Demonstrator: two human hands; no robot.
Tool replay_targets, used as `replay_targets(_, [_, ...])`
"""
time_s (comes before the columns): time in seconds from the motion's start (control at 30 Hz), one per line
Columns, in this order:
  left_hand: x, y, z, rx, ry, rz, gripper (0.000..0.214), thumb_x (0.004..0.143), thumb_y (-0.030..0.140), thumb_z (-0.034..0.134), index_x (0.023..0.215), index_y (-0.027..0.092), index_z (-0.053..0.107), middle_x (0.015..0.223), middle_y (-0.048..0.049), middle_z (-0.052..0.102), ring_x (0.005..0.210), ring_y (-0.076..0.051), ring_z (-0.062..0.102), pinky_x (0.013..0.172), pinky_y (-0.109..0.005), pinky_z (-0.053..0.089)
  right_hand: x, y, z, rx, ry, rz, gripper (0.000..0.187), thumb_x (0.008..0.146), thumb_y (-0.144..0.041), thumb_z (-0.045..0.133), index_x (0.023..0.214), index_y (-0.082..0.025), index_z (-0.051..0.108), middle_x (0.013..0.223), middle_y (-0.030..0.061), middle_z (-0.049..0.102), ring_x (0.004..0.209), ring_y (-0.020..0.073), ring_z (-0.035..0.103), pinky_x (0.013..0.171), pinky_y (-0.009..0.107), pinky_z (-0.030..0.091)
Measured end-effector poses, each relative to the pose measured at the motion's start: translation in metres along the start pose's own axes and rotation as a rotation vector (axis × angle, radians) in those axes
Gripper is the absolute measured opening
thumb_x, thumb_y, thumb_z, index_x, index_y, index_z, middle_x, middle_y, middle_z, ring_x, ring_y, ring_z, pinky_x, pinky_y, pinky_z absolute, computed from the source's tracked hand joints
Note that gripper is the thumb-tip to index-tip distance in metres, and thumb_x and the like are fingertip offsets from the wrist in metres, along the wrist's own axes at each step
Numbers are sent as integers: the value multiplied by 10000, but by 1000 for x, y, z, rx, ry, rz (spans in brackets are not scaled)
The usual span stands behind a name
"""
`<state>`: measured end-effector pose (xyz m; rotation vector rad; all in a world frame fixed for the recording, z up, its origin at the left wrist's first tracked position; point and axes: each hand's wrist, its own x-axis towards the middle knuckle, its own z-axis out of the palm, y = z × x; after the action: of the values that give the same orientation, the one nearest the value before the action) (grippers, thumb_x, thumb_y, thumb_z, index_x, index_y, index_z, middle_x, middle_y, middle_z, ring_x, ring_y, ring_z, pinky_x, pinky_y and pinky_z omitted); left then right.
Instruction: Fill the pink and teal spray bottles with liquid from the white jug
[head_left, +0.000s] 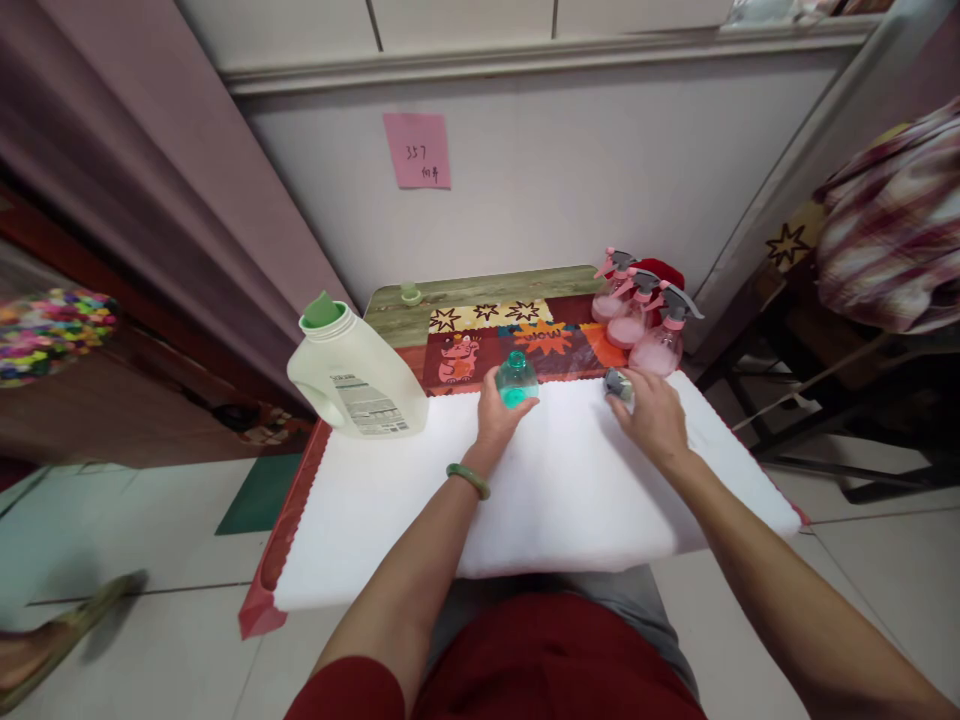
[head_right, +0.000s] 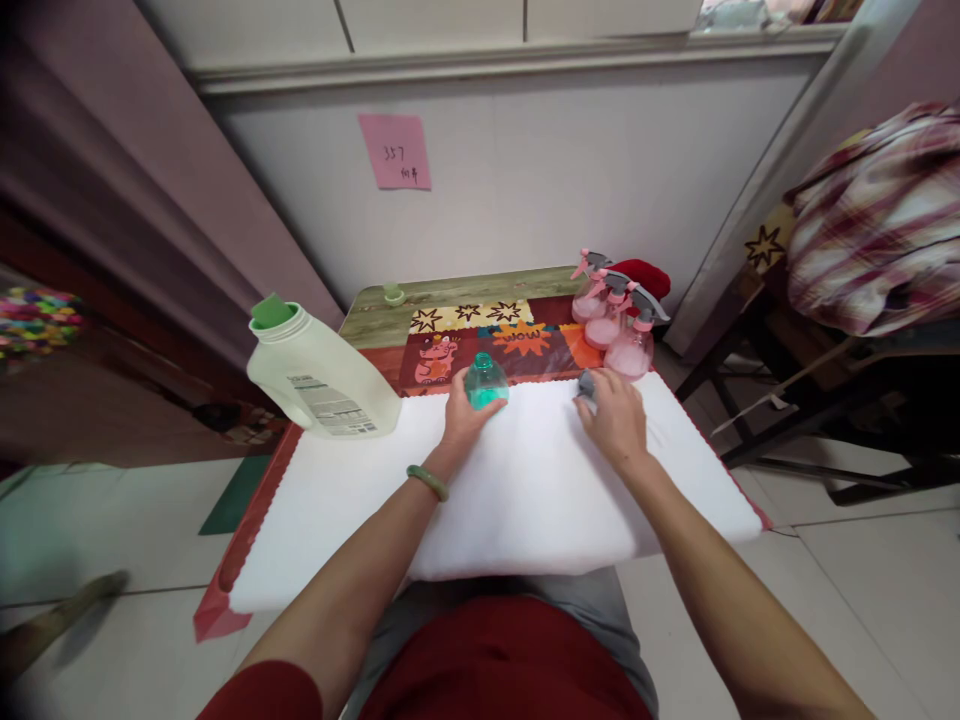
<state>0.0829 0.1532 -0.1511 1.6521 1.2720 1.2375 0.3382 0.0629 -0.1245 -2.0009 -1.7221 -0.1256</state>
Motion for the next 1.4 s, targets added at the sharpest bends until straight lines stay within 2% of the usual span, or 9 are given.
replay_targets(0.23, [-14,5,-2,58,-16,28,1114,529,332,955,1462,159,373,1552,-275,408,1478,-442,356,1175,-592,323,-17,-81,33,388,66,-92,645,919,-456,607,1467,-150,457,1401,210,600,1282,352,583,1053,550,499])
replay_targets(0.33, [-41,17,-34,89,27,65,984,634,317,891,1467,177,385,1570,-231,402,1508,-393,317,1214,-570,276,-18,-106,29,498,277,-85,638,930,-430,612,1477,-152,438,1365,218,607,1221,343,620,996,560,543])
replay_targets(0.43, [-75,28,-81,114,128,83,769,796,358,769,1454,192,406,1524,-197,455,1464,-333,395,1210,-539,291,-17,-149,16,661,355,-272,642,924,-392,661,1495,-223,423,1377,173,603,1229,307,625,1012,507,556])
replay_targets(0.57, [-105,32,-141,20,375,-115,624,814,406,760,1349,218,501,1410,-155,560,1282,-295,567,1117,-503,407,2,-233,12,850,143,-390,838,830,-505,771,1521,-228,387,1455,178,561,1346,330,558,1105,512,497])
replay_targets(0.7, [-115,24,-182,-73,518,-286,569,799,426,762,1272,211,530,1391,-164,563,1229,-298,597,1058,-507,448,43,-312,25,943,-136,-206,1176,633,-591,881,1567,-185,293,1577,215,429,1461,390,421,1162,572,403])
replay_targets(0.8, [-119,18,-201,-119,566,-335,559,779,431,775,1241,213,548,1380,-160,569,1201,-290,613,1031,-493,469,70,-347,35,972,-227,-120,1321,520,-543,938,1580,-162,248,1568,241,425,1450,417,424,1149,585,391])
replay_targets(0.93, [-125,13,-215,-200,591,-401,527,723,431,823,1152,205,616,1324,-149,604,1130,-271,643,994,-465,493,82,-363,40,898,-310,-82,1255,512,-485,945,1551,-180,309,1362,206,627,1278,426,589,1037,588,467])
replay_targets(1.1, [-126,6,-218,-319,600,-453,543,686,419,865,1123,187,643,1254,-152,628,1112,-258,649,1022,-475,486,73,-357,38,859,-288,-117,761,534,-503,924,1171,-239,601,1056,63,744,1020,333,690,897,488,540])
replay_targets(1.4, [-111,16,-238,-554,558,-418,647,630,485,897,1175,285,611,1396,-108,561,1212,-289,605,857,-457,605,42,-329,6,1487,-229,-49,734,512,-414,960,1140,-245,619,1136,52,748,1036,257,690,924,427,570])
